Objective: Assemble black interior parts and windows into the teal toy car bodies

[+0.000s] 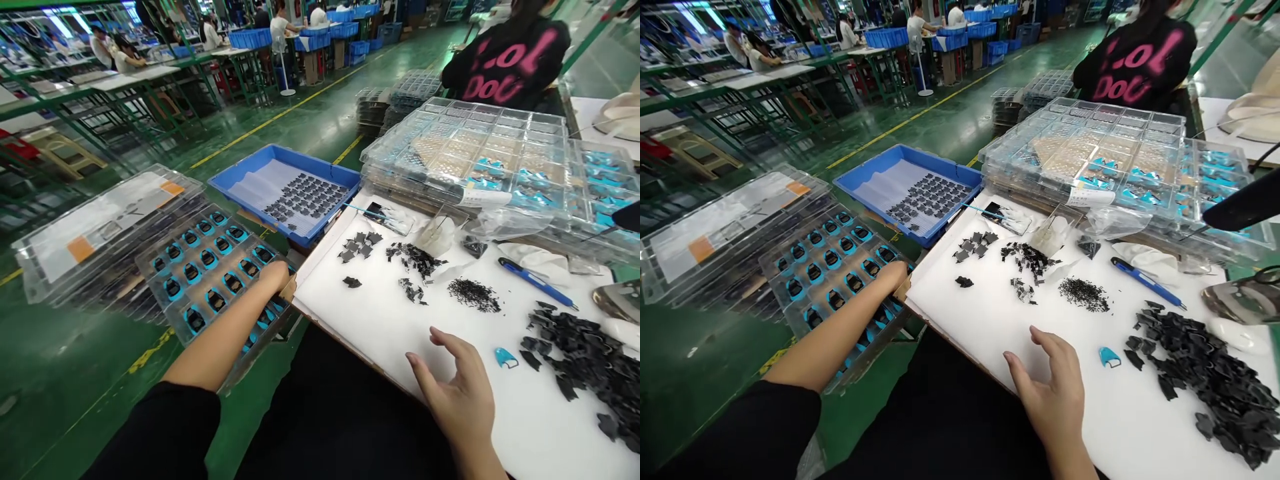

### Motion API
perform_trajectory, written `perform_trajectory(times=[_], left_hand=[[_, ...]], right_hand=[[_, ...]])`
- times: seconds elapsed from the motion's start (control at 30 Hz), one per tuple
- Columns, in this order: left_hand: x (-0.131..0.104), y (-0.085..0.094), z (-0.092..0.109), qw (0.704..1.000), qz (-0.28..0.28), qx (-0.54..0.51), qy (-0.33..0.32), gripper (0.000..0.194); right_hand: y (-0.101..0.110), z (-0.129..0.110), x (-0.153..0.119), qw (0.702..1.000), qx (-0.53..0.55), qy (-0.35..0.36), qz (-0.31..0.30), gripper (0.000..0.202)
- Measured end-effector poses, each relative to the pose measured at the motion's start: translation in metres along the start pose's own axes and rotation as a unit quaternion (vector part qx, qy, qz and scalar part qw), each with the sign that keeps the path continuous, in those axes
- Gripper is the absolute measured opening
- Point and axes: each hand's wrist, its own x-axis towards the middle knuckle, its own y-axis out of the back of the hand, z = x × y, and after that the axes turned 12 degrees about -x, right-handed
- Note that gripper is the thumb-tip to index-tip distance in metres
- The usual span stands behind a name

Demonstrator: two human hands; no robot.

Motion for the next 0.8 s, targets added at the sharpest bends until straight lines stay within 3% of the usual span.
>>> perform_trajectory(times=[0.1,0.2,0.27,0.33,0.4,0.47,0.53,0.6,0.7,0.77,0.8], left_hand=[[-0.023,0.033,-0.02,0.997,0.081,-0.004,0.003,0.034],[-0.062,0.076,-0.04,0.985,0.172,-0.017,-0.01,0.038],[-0.091,0.096,-0.038,0.98,0.191,-0.041,-0.039,0.041],[-0.117,0.099,-0.018,0.971,0.156,-0.143,-0.107,0.039],[-0.137,0.084,0.02,0.944,0.054,-0.271,-0.179,0.035],[-0.154,0.056,0.067,0.905,-0.096,-0.353,-0.216,0.032],[-0.17,0.022,0.112,0.855,-0.239,-0.407,-0.217,0.033],[-0.183,-0.007,0.148,0.796,-0.359,-0.446,-0.196,0.037],[-0.193,-0.032,0.176,0.735,-0.45,-0.473,-0.182,0.04],[-0.191,-0.034,0.18,0.743,-0.455,-0.442,-0.212,0.041],[-0.187,-0.033,0.178,0.765,-0.434,-0.413,-0.235,0.042]], right_hand=[[0.0,0.003,-0.001,1.0,0.006,0.009,-0.001,0.042],[-0.001,0.004,-0.001,1.0,0.007,0.025,0.011,0.044],[-0.002,-0.001,0.0,0.999,0.001,0.047,0.022,0.048],[-0.002,-0.012,0.001,0.997,0.01,0.076,0.019,0.054],[-0.001,-0.025,0.002,0.995,0.049,0.092,-0.007,0.066],[-0.001,-0.034,0.002,0.989,0.094,0.106,-0.044,0.088],[0.001,-0.033,0.0,0.981,0.136,0.124,-0.056,0.105],[0.007,-0.024,-0.007,0.978,0.165,0.112,-0.056,0.104],[0.022,-0.01,-0.02,0.976,0.21,0.04,-0.051,0.084],[0.032,-0.003,-0.024,0.961,0.265,-0.064,-0.044,0.073],[0.036,-0.001,-0.023,0.94,0.313,-0.134,-0.036,0.068]])
